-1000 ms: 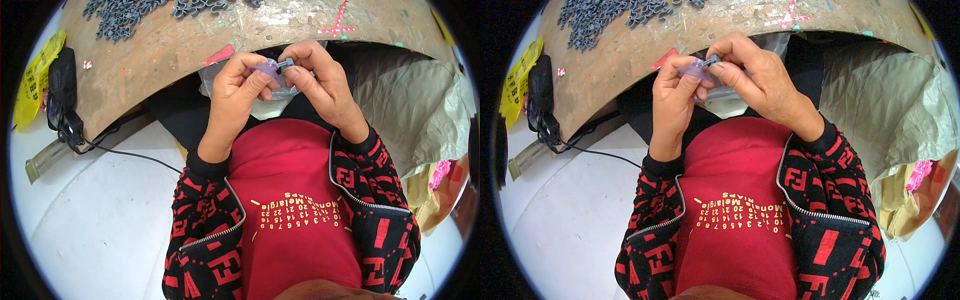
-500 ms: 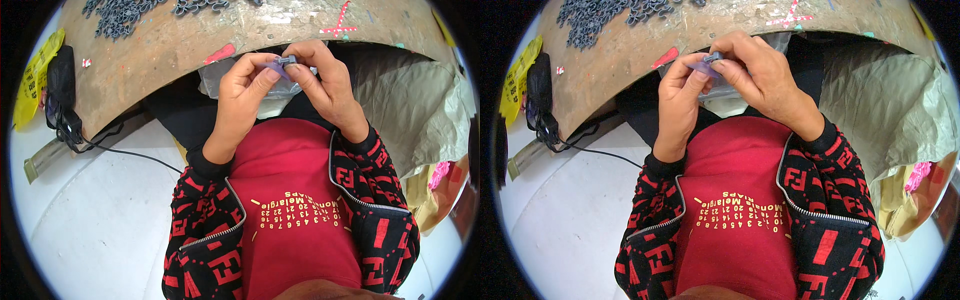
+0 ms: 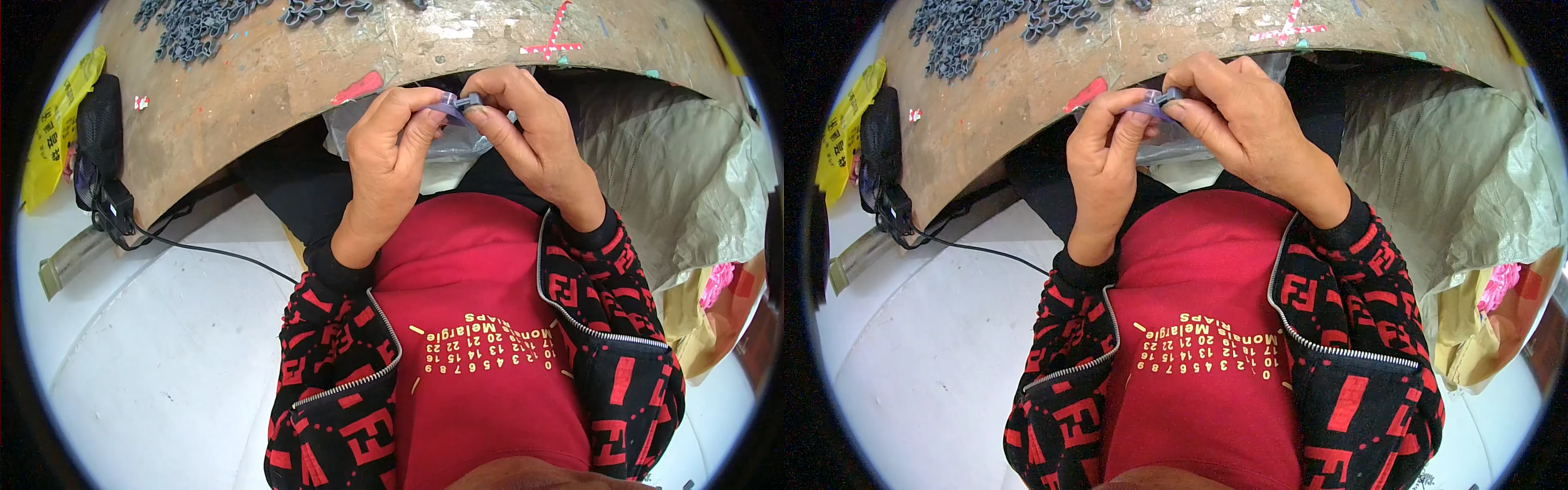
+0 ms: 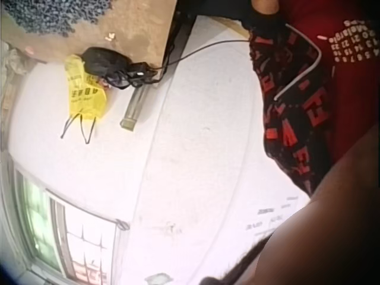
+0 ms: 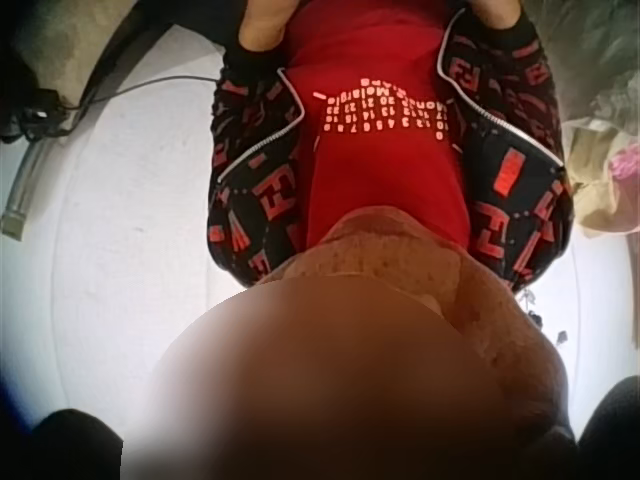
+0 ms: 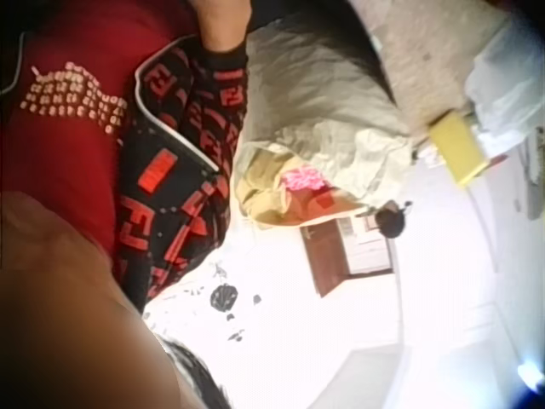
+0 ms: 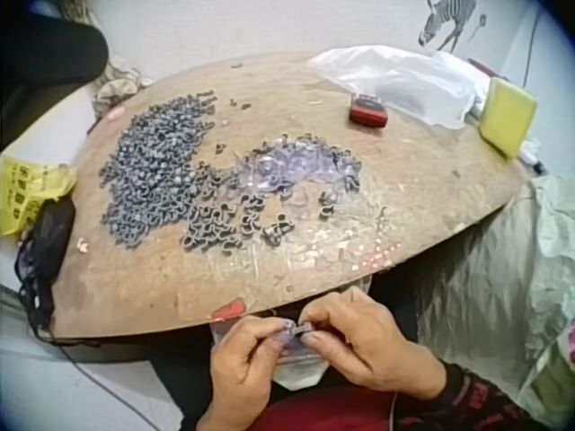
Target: Packing small plastic components into clear plastic bags at a factory workbench.
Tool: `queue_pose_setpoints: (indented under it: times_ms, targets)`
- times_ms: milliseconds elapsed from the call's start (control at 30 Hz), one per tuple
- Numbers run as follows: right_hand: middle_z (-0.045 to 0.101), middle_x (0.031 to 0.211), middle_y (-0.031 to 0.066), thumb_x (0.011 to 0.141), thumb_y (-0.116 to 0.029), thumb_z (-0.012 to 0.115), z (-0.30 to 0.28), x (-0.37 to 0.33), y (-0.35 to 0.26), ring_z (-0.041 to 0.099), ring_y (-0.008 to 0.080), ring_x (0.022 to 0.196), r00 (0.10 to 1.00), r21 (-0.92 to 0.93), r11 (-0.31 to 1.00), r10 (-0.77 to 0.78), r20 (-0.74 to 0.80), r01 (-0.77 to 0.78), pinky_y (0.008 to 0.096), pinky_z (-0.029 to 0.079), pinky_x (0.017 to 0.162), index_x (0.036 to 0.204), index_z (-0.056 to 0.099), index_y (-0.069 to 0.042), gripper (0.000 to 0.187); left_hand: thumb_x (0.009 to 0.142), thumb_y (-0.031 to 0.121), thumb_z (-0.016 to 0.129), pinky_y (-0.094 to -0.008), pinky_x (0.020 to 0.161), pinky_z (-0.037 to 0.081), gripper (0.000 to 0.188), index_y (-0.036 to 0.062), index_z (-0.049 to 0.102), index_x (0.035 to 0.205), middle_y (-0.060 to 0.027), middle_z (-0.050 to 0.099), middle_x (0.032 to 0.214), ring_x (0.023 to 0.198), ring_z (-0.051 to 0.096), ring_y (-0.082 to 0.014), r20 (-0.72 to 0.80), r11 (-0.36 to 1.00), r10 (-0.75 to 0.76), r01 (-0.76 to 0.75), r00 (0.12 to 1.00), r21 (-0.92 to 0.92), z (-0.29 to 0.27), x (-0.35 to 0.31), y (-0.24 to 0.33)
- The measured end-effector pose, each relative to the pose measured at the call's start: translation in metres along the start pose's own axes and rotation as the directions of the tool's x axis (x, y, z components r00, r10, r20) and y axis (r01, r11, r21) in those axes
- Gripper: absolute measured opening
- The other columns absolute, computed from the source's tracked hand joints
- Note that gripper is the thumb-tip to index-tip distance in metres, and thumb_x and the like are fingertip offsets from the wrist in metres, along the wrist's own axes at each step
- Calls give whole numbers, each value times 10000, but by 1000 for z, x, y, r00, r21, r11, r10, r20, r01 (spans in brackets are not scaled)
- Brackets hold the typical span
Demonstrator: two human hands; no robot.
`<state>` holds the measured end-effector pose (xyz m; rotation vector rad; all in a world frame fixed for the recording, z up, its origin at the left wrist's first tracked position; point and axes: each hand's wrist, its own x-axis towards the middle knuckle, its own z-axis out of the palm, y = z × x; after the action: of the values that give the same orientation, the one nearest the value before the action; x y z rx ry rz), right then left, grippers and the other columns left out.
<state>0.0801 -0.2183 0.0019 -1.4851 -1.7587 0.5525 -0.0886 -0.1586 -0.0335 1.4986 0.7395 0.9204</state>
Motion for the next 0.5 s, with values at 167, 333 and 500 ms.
queue_pose_setpoints:
  times_ms: [167,333,500]
  targets:
    - [547,786,66,877,-61,570,1,1,-1,519,133,668,1000,3,1000,-10,-9,10,246,423,626,994,559,13,139,821,8,642,-266,606,467,130,-11,625,948,-113,629,809,681,603,-182,10,960,214,-212,977,184,-2,4,2]
    - [554,738,44,893,-72,552,8,-2,1,508,96,628,996,94,993,81,-37,-77,231,415,596,989,541,16,131,809,2,651,-285,584,460,105,-9,615,907,-112,616,770,667,597,-202,47,886,303,-300,952,354,-6,8,7]
    - [543,730,17,911,-89,535,9,-2,1,491,62,654,984,301,939,176,-12,-164,207,398,597,1006,531,9,136,829,18,633,-297,567,449,62,-11,600,874,-122,598,748,633,584,-214,61,879,290,-291,955,379,-3,8,11]
